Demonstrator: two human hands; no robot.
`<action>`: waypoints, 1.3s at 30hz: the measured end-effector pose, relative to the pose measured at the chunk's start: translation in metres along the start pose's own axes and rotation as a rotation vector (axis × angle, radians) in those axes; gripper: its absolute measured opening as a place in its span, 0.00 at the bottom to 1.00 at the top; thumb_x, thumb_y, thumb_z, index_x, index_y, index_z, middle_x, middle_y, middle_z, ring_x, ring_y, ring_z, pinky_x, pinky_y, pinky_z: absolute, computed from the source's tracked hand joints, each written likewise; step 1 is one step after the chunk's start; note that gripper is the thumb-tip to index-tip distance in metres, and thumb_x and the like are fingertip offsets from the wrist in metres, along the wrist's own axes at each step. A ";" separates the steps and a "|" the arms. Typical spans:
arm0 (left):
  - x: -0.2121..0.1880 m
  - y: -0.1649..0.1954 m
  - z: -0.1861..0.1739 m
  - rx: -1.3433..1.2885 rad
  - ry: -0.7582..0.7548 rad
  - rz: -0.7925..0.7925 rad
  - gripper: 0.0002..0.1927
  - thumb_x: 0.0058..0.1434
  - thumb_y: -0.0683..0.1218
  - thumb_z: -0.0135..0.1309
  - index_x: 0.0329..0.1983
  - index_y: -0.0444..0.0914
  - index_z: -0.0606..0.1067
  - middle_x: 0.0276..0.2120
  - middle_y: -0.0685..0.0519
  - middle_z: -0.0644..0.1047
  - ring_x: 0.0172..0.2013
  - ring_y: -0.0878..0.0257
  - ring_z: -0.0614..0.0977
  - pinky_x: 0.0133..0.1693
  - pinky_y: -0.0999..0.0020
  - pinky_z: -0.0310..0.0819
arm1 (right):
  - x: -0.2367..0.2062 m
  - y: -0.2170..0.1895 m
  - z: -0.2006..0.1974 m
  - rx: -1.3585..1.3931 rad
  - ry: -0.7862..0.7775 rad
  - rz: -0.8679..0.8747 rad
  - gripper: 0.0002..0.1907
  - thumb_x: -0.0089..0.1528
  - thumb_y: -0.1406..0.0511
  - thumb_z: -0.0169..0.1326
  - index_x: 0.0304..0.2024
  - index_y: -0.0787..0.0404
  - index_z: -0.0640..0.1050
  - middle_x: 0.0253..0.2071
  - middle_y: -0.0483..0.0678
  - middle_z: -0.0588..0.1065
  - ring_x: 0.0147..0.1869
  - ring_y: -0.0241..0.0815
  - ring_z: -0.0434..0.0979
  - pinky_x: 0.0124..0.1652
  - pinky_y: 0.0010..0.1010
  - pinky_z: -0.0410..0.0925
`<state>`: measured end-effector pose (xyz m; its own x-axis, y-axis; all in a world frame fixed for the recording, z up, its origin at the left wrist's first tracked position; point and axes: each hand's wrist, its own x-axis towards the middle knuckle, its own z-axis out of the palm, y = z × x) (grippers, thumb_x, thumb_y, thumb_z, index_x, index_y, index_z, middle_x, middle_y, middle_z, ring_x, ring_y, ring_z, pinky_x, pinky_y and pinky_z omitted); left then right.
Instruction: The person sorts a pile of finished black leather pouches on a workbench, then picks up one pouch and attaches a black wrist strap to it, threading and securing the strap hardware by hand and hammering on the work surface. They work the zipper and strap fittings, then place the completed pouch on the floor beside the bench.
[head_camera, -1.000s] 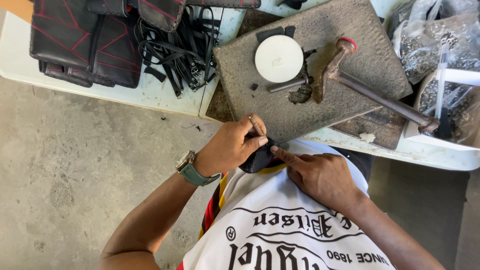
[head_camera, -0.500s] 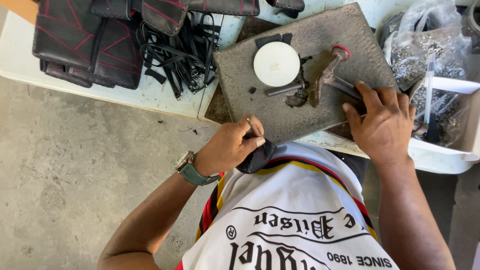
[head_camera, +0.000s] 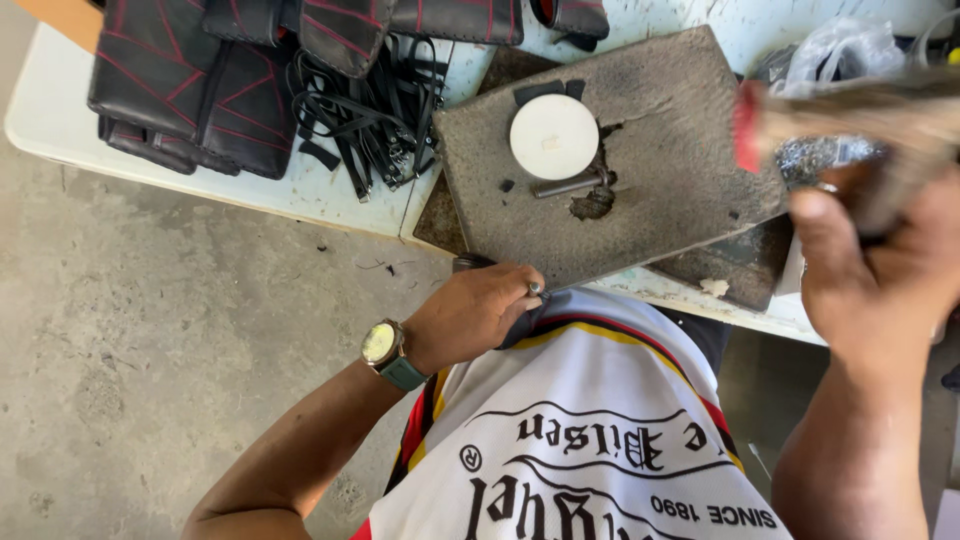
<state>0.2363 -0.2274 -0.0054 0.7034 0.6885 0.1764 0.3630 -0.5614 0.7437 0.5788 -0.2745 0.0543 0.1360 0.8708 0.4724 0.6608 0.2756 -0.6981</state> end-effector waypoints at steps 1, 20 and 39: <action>0.001 -0.002 0.000 0.038 0.000 0.041 0.07 0.68 0.45 0.52 0.46 0.38 0.71 0.41 0.48 0.79 0.41 0.48 0.82 0.42 0.56 0.76 | -0.006 -0.007 -0.002 0.034 -0.005 -0.065 0.10 0.74 0.65 0.59 0.49 0.65 0.73 0.39 0.47 0.71 0.38 0.35 0.69 0.39 0.25 0.63; 0.004 0.002 -0.007 0.177 -0.072 0.078 0.11 0.67 0.45 0.48 0.50 0.37 0.74 0.42 0.44 0.79 0.41 0.47 0.82 0.41 0.56 0.77 | -0.016 -0.070 0.019 -0.492 -0.185 -0.426 0.06 0.61 0.69 0.57 0.42 0.62 0.78 0.44 0.49 0.81 0.41 0.46 0.82 0.37 0.37 0.73; 0.009 -0.001 -0.017 0.048 -0.022 -0.006 0.07 0.68 0.45 0.51 0.45 0.39 0.73 0.40 0.45 0.81 0.40 0.44 0.82 0.40 0.53 0.75 | 0.019 -0.027 0.007 -0.932 -0.395 0.139 0.18 0.66 0.53 0.56 0.54 0.55 0.78 0.30 0.53 0.81 0.33 0.53 0.83 0.33 0.41 0.73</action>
<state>0.2318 -0.2125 0.0064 0.7142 0.6820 0.1577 0.3957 -0.5792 0.7127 0.5588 -0.2627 0.0785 0.1134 0.9894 0.0905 0.9921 -0.1176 0.0427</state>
